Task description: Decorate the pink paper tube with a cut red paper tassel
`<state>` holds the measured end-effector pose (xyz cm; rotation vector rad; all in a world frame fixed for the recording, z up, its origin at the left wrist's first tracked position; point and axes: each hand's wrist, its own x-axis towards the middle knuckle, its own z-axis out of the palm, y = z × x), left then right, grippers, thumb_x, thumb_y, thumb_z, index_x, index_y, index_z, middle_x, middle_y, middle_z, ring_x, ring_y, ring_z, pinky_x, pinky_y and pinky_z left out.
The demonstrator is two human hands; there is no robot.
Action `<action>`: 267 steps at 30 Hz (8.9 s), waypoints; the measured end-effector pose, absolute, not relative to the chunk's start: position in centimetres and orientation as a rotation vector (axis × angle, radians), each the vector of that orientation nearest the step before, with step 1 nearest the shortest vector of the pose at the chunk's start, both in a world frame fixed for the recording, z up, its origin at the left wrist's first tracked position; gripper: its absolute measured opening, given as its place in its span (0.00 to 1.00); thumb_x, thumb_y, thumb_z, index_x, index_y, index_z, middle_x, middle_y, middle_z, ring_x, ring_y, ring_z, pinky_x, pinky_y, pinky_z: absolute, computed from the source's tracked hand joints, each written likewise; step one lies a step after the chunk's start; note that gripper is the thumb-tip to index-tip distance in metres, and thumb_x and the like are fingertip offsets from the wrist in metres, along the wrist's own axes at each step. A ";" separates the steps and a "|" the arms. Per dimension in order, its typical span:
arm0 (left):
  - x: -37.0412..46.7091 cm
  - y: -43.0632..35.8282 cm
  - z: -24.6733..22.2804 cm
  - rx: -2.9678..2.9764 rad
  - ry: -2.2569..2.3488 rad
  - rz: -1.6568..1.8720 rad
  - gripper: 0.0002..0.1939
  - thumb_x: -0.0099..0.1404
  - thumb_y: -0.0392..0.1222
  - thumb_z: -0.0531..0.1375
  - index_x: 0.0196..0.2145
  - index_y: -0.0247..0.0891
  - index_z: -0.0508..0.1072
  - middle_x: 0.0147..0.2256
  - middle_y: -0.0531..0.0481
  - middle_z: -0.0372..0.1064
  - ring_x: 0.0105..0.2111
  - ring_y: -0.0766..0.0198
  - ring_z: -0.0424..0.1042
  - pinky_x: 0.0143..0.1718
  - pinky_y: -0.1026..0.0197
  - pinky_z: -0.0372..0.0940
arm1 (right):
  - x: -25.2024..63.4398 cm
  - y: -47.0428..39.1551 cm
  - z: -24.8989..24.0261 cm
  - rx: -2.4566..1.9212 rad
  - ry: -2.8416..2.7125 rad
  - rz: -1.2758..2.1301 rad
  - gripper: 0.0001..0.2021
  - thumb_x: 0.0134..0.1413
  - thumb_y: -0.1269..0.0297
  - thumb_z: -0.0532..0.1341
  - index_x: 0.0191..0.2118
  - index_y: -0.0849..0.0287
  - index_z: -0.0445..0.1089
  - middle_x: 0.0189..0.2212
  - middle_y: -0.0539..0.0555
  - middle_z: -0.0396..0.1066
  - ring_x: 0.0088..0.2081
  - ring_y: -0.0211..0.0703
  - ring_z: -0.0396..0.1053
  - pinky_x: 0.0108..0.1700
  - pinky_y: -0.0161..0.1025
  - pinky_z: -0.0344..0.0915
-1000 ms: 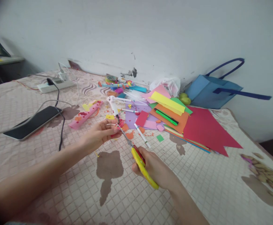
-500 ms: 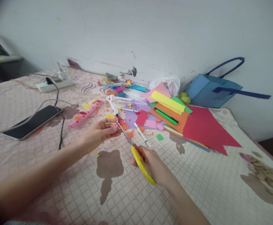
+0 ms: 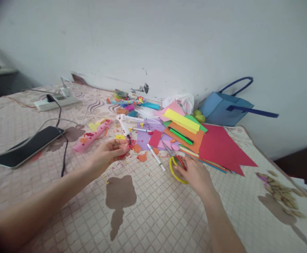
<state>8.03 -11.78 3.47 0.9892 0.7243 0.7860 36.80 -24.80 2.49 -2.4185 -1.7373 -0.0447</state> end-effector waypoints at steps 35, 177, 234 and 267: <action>8.5 -12.8 2.7 1.015 0.669 0.699 0.16 0.52 0.40 0.68 0.37 0.34 0.69 0.30 0.53 0.70 0.28 0.72 0.69 0.31 0.67 0.63 | 27.6 -14.5 2.5 -1.444 -1.094 0.965 0.14 0.44 0.53 0.64 0.29 0.56 0.62 0.20 0.44 0.63 0.20 0.32 0.61 0.20 0.30 0.55; 8.9 -14.0 2.4 0.741 0.587 0.581 0.14 0.51 0.30 0.68 0.37 0.32 0.72 0.31 0.48 0.74 0.33 0.65 0.75 0.39 0.62 0.66 | 23.0 -21.8 2.5 -1.343 -1.366 0.598 0.11 0.60 0.66 0.54 0.43 0.52 0.71 0.36 0.52 0.74 0.39 0.44 0.71 0.42 0.43 0.67; 9.2 -14.3 1.9 0.843 0.673 0.733 0.19 0.47 0.37 0.70 0.35 0.34 0.69 0.27 0.54 0.72 0.27 0.70 0.71 0.32 0.65 0.62 | 22.4 -21.3 1.6 -1.222 -1.016 0.751 0.04 0.56 0.61 0.60 0.37 0.52 0.69 0.38 0.50 0.72 0.42 0.41 0.69 0.45 0.41 0.65; 9.4 -14.4 1.0 1.007 0.659 0.723 0.19 0.49 0.39 0.69 0.37 0.33 0.68 0.27 0.53 0.72 0.26 0.70 0.71 0.33 0.65 0.64 | 21.6 -20.8 1.2 -1.181 -0.806 0.993 0.09 0.45 0.60 0.66 0.27 0.57 0.67 0.24 0.46 0.66 0.25 0.35 0.62 0.27 0.34 0.60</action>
